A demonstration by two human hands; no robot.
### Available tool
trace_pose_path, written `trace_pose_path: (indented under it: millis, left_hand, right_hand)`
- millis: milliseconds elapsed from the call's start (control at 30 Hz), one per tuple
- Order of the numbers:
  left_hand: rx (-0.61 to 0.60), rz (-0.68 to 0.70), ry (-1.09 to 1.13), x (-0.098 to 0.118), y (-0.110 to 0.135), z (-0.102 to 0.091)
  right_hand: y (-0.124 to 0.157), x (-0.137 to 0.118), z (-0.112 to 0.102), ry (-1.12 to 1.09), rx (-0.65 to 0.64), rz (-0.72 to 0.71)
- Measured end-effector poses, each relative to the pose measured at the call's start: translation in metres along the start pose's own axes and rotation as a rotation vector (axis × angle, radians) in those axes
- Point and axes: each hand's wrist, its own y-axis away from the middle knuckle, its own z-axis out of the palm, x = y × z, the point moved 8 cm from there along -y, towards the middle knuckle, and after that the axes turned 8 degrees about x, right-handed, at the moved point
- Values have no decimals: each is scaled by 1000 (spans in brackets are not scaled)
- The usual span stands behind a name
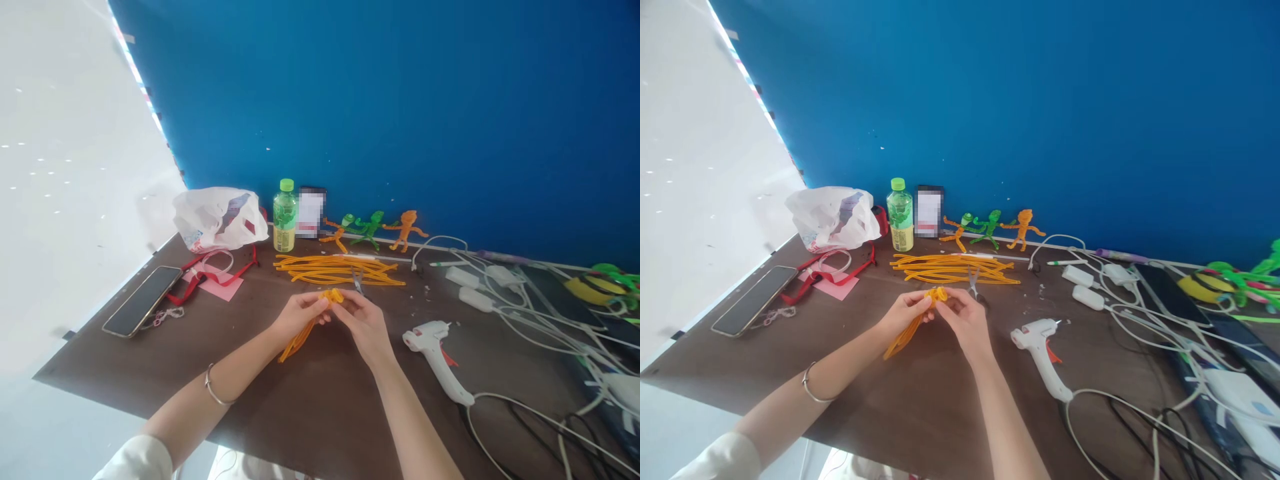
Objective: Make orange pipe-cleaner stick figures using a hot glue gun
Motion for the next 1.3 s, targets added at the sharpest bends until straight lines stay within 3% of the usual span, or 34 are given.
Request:
trace_pose_path:
  millis: [200, 400, 567, 700, 800, 1067, 1167, 1300]
  left_hand:
    - [-31, -43, 42, -2, 0, 1]
    - [-73, -101, 35, -4, 0, -1]
    - [-17, -39, -9, 0, -1, -4]
    - [55, 120, -64, 13, -1, -6]
    - [63, 206, -87, 19, 1, -5]
    - [80, 235, -91, 18, 6, -3]
    - [109, 267, -89, 21, 7, -3]
    - [123, 276, -95, 25, 9, -2]
  right_hand:
    - [0, -1, 4, 22, -81, -1]
    - [0, -1, 1, 56, -70, 21]
    - [0, -5, 1, 77, -79, -1]
    - [2, -17, -2, 142, 14, -111]
    - [7, -31, -6, 202, 103, -276]
    - [23, -52, 4, 527, 89, -679]
    - [25, -53, 6, 549, 92, -707]
    - [23, -50, 6, 495, 112, -641]
